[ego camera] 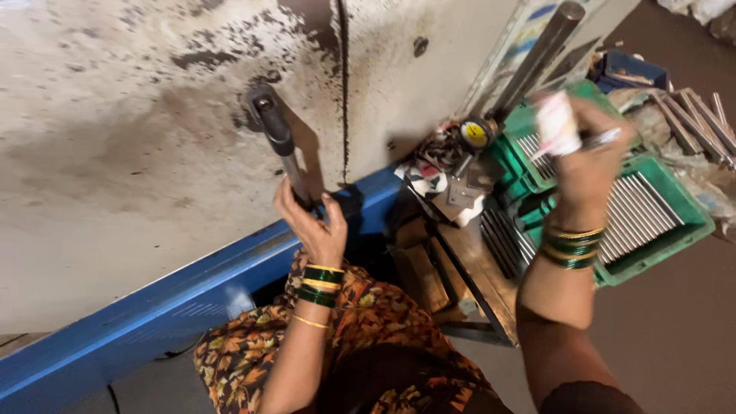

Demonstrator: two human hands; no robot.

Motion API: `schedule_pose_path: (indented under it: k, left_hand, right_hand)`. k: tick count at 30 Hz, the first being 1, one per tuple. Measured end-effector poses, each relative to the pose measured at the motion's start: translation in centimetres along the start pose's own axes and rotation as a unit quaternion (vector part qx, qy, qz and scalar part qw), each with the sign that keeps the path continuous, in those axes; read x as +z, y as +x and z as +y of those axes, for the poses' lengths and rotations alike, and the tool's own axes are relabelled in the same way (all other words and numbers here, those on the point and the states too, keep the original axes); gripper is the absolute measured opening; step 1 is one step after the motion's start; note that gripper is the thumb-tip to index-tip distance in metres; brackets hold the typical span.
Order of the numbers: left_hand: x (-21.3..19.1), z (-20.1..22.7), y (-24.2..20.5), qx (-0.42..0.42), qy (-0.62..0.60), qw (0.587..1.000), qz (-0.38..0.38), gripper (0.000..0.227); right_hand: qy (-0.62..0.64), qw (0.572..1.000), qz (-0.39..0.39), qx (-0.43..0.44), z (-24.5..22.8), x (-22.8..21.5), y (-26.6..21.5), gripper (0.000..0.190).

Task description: The person opens a machine door, wipes a rotating metal part with a cloth, closes the door, and then wipes the exterior surface of the machine. They also handle and wipe small metal rods from a green bin before placing them back.

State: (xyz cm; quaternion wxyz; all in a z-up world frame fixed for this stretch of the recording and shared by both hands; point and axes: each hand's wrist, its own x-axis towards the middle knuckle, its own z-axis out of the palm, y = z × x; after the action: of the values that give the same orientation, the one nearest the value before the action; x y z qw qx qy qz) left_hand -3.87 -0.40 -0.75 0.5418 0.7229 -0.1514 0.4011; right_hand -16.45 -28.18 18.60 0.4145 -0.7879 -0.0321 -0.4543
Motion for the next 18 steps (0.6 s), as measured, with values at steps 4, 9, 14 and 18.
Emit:
schedule_pose_path:
  k: [4,9,14,18]
  left_hand:
    - [1.0,1.9,-4.1,0.113,-0.002,0.990,-0.086,0.044]
    - [5.8,3.5,-8.1,0.198,-0.071,0.901,-0.380,0.037]
    - [11.5,2.8,-8.9,0.180,-0.015,0.890,-0.418,0.042]
    - [14.8,1.0,-8.6,0.194,0.022,0.890,-0.411,0.044]
  right_hand:
    - [0.110,0.986,-0.013,0.128,7.1,2.4,-6.3,0.025]
    - [0.040,0.972,-0.015,0.230,12.8,3.5,-12.1,0.021]
    - [-0.005,0.963,0.002,0.271,14.3,3.4,-15.7,0.028]
    - [-0.013,0.949,0.009,0.316,15.5,2.4,-16.8,0.033]
